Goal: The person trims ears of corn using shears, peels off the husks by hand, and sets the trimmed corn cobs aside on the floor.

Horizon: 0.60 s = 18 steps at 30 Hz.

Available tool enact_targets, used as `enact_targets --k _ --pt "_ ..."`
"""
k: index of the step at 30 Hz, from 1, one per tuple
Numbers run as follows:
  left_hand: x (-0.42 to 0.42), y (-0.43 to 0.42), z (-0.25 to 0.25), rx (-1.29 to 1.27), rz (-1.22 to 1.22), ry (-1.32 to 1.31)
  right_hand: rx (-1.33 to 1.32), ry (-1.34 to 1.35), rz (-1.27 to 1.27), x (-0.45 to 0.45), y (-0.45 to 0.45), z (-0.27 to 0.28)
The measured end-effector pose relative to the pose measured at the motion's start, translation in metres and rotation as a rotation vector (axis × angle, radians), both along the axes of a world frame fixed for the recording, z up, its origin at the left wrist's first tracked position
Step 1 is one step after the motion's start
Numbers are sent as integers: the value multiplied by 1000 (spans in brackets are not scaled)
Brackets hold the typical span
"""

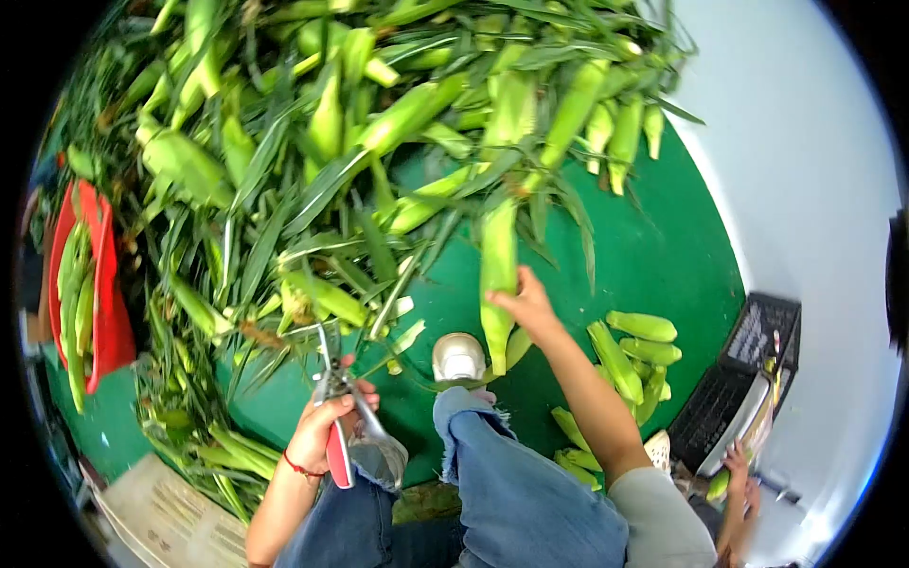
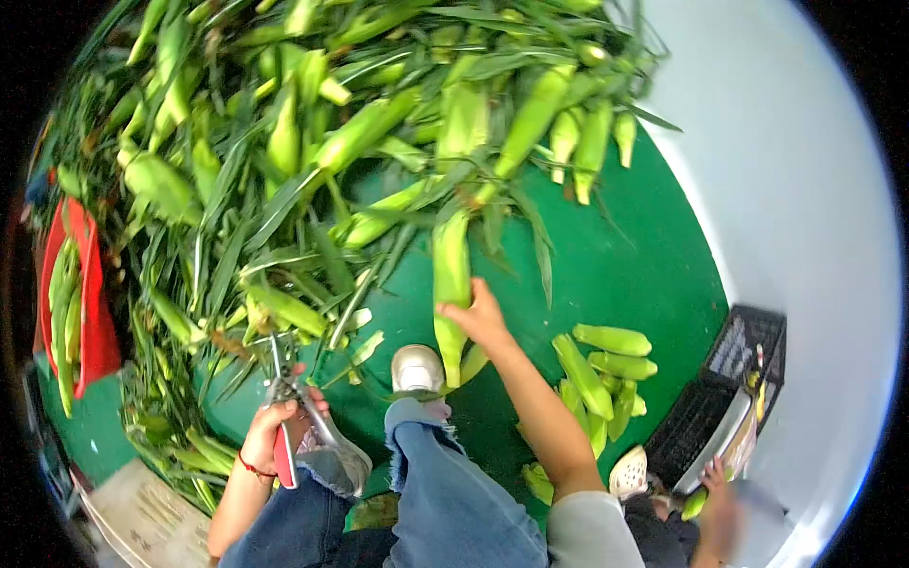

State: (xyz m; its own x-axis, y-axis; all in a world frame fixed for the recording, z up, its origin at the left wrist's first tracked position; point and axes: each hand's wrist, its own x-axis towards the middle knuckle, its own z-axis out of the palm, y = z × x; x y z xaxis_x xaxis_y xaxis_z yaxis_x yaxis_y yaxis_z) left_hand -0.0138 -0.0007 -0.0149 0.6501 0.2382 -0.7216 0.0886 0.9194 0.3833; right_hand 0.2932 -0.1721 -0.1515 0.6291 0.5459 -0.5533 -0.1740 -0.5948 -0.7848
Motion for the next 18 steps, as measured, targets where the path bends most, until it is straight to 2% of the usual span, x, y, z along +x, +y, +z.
enact_targets --k 1,4,6,9,13,16,18 --pt "0 1 2 -20 -20 -36 193 147 -140 -2 24 34" --pt "7 5 6 -69 -91 -103 596 360 -399 -14 69 88" --pt "14 5 4 -62 -130 -148 703 332 -378 -25 89 107" --pt "23 2 2 -92 -171 -156 727 162 -379 -56 104 121" --pt "36 13 16 -157 -134 -94 776 100 -325 -83 107 125" --pt "38 20 16 -183 -46 -99 702 151 -199 -96 104 128" --pt "31 16 10 8 -121 -102 697 178 -157 -97 105 129"
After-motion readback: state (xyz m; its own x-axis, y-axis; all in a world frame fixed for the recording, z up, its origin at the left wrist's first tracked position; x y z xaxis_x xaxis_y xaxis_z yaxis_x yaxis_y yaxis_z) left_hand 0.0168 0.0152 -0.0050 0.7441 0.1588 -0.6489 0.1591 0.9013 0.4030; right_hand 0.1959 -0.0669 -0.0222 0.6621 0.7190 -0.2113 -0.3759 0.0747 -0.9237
